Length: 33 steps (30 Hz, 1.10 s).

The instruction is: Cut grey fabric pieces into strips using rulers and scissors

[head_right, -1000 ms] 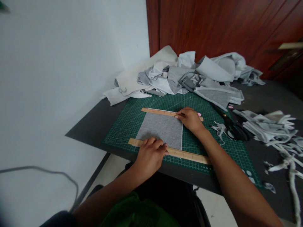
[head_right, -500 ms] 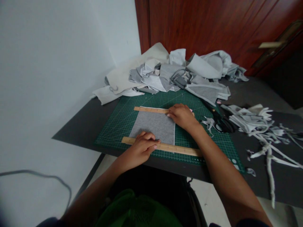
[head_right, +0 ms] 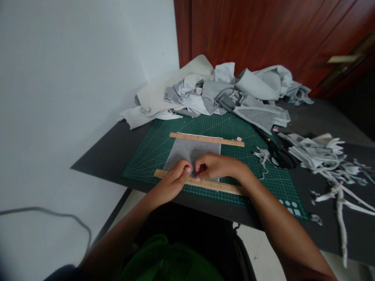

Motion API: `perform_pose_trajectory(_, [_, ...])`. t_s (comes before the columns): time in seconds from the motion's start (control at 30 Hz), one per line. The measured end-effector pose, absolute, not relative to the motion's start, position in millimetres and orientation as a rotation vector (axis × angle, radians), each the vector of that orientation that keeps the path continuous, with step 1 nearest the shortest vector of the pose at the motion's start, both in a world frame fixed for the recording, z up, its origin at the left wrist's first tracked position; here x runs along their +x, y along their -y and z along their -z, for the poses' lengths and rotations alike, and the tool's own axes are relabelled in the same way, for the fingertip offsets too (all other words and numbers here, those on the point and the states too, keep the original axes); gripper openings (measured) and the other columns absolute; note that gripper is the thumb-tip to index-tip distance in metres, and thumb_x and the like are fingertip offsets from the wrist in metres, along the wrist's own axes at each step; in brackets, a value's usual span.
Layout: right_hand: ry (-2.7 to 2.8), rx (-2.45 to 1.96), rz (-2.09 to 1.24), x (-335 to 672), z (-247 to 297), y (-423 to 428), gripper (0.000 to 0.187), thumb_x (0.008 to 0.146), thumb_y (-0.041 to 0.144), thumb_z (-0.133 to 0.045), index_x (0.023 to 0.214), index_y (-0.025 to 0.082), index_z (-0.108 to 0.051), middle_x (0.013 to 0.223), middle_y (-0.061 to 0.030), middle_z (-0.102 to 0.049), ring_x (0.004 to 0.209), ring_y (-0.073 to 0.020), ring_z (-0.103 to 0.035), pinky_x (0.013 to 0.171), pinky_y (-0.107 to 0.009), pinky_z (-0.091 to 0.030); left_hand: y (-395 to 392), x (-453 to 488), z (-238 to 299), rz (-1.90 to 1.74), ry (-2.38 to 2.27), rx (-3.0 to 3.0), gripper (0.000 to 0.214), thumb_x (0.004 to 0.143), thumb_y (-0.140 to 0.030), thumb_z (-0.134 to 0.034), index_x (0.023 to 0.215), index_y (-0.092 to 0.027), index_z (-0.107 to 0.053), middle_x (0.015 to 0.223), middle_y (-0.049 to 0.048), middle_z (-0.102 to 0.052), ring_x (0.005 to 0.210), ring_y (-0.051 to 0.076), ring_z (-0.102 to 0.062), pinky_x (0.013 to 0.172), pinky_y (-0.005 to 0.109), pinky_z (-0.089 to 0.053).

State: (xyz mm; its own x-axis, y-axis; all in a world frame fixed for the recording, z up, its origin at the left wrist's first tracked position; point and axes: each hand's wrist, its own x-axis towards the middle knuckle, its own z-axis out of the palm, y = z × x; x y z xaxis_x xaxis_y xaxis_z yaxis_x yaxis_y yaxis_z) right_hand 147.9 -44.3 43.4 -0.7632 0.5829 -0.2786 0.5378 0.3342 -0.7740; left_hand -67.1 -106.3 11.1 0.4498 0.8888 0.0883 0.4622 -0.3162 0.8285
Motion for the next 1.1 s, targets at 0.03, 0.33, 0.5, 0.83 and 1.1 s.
perform_pose_trajectory(0.03, [2.552,-1.091,-1.429,147,-43,46,0.023,0.080,0.038,-0.076,0.085,0.016,-0.074,0.071,0.0020,-0.066,0.065,-0.0134,-0.056,0.059,-0.024,-0.037,107,-67,-12,-0.732,-1.146,1.930,0.020,0.110,-0.035,-0.032,0.106,-0.024,-0.049,0.107,0.0030,-0.058,0.107,0.019,-0.056,0.100,0.035,-0.044])
perform_pose_trajectory(0.33, [2.603,-1.306,-1.268,134,-33,51,0.012,0.076,0.029,-0.076,0.080,0.018,-0.075,0.070,0.0006,-0.069,0.067,-0.0160,-0.059,0.059,-0.024,-0.036,123,-42,-1,-0.531,-1.404,2.404,0.016,0.099,-0.012,-0.043,0.107,-0.018,-0.055,0.110,0.0100,-0.057,0.109,0.028,-0.049,0.097,0.045,-0.045])
perform_pose_trajectory(0.5, [2.580,-1.369,-1.283,131,-38,51,0.011,0.073,0.025,-0.077,0.082,0.018,-0.077,0.075,-0.0010,-0.074,0.070,-0.0176,-0.062,0.062,-0.025,-0.039,123,-41,4,-0.490,-1.432,2.430,0.020,0.096,-0.006,-0.047,0.109,-0.016,-0.058,0.112,0.0100,-0.058,0.108,0.027,-0.049,0.096,0.043,-0.046])
perform_pose_trajectory(0.83, [2.543,-1.330,-1.256,135,-24,47,0.018,0.071,0.030,-0.083,0.083,0.019,-0.075,0.073,0.0019,-0.071,0.068,-0.0154,-0.061,0.058,-0.024,-0.036,118,-42,5,-0.530,-1.458,2.414,0.018,0.099,-0.011,-0.046,0.105,-0.017,-0.061,0.111,0.0095,-0.061,0.107,0.027,-0.052,0.095,0.045,-0.047])
perform_pose_trajectory(1.1, [2.571,-1.354,-1.169,130,-33,49,0.017,0.069,0.024,-0.085,0.084,0.019,-0.077,0.075,0.0024,-0.072,0.071,-0.0162,-0.063,0.062,-0.024,-0.038,89,-52,-9,-0.517,-1.219,2.420,0.027,0.099,-0.013,-0.042,0.086,-0.019,-0.064,0.093,0.0069,-0.067,0.095,0.023,-0.061,0.093,0.037,-0.047])
